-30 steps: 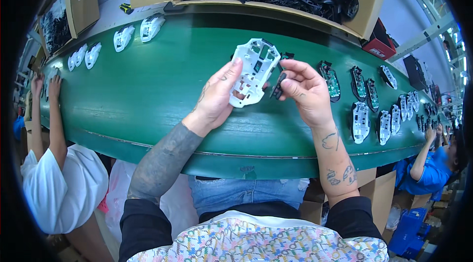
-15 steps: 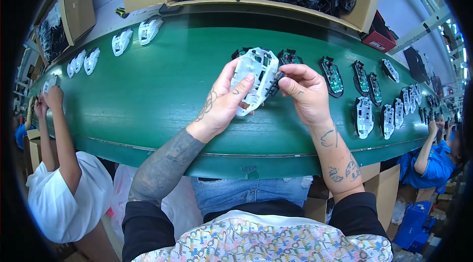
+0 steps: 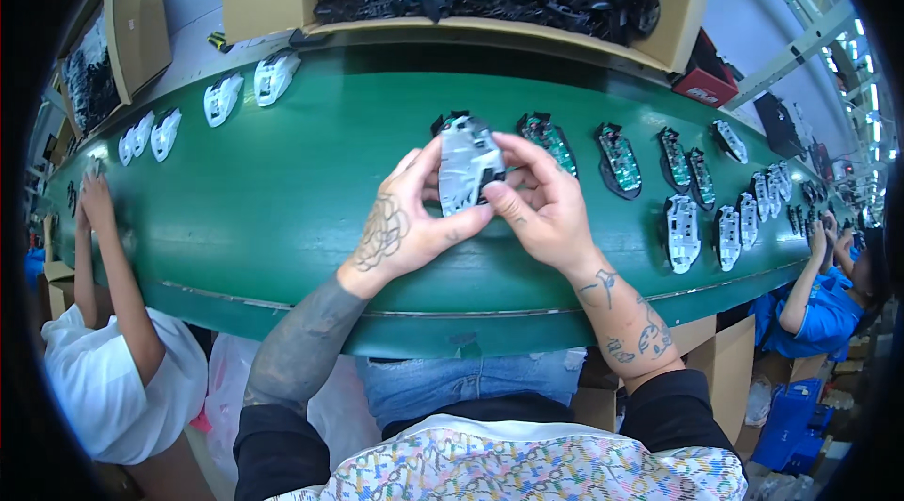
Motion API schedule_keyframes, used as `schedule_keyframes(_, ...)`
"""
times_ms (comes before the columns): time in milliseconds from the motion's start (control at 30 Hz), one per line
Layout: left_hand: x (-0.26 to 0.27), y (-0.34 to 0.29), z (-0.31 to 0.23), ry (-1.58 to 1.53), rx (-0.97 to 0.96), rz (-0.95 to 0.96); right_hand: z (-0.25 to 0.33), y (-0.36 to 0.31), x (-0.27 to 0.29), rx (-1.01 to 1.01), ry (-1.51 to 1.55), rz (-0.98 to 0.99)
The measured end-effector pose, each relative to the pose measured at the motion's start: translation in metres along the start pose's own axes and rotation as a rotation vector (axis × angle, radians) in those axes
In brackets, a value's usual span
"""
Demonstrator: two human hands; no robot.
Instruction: The person assembles small electronic devices by hand at a green workbench. They pick up white plastic casings and black rubber grips, fit the grips onto the casings, and place the completed units on the table. The process is repeated for multiple units in a repetitive assembly line fashion.
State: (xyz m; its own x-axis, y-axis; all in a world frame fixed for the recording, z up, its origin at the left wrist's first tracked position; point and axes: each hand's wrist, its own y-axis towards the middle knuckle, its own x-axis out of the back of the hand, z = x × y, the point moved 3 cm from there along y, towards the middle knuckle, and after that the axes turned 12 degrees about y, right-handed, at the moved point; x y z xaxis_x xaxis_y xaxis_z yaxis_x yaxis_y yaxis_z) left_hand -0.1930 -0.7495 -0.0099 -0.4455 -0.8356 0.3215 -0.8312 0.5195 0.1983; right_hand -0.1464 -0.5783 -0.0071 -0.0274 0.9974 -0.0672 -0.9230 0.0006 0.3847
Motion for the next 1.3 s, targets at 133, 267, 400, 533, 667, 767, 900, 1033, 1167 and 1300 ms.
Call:
schedule_keyframes(133,-0.002,-0.002,-0.002,-0.310,0.099,0.056,0.019,0.007,-0.002,0.029,-0.157,0.059)
schedule_keyframes(267,0.010,0.001,0.004,-0.427,0.203,0.117,0.029,0.028,-0.002,0.033,-0.294,0.127)
schedule_keyframes(400,0.019,0.006,0.002,-0.419,0.191,0.044,0.042,0.118,0.070,0.198,-0.530,-0.167)
schedule_keyframes(533,0.008,0.012,0.005,-0.576,0.174,0.090,0.042,0.210,0.199,0.108,-1.373,-0.559)
schedule_keyframes(667,0.010,0.008,0.014,-0.760,0.241,0.092,0.020,0.231,0.221,-0.122,-1.413,-0.445)
schedule_keyframes(767,0.011,0.010,0.015,-0.827,0.257,0.087,0.013,0.225,0.220,-0.107,-1.439,-0.425)
schedule_keyframes(900,0.008,0.010,0.018,-0.844,0.254,0.072,0.009,0.228,0.225,0.080,-1.466,-0.391)
schedule_keyframes(1033,0.013,0.009,0.019,-0.840,0.231,0.083,0.014,0.235,0.222,-0.040,-1.436,-0.342)
schedule_keyframes(1167,0.013,0.013,0.020,-0.837,0.208,0.055,0.027,0.235,0.225,0.024,-1.175,-0.355)
schedule_keyframes(1300,0.022,0.011,0.026,-0.742,0.187,-0.048,0.048,0.199,0.198,-0.158,-0.487,-0.372)
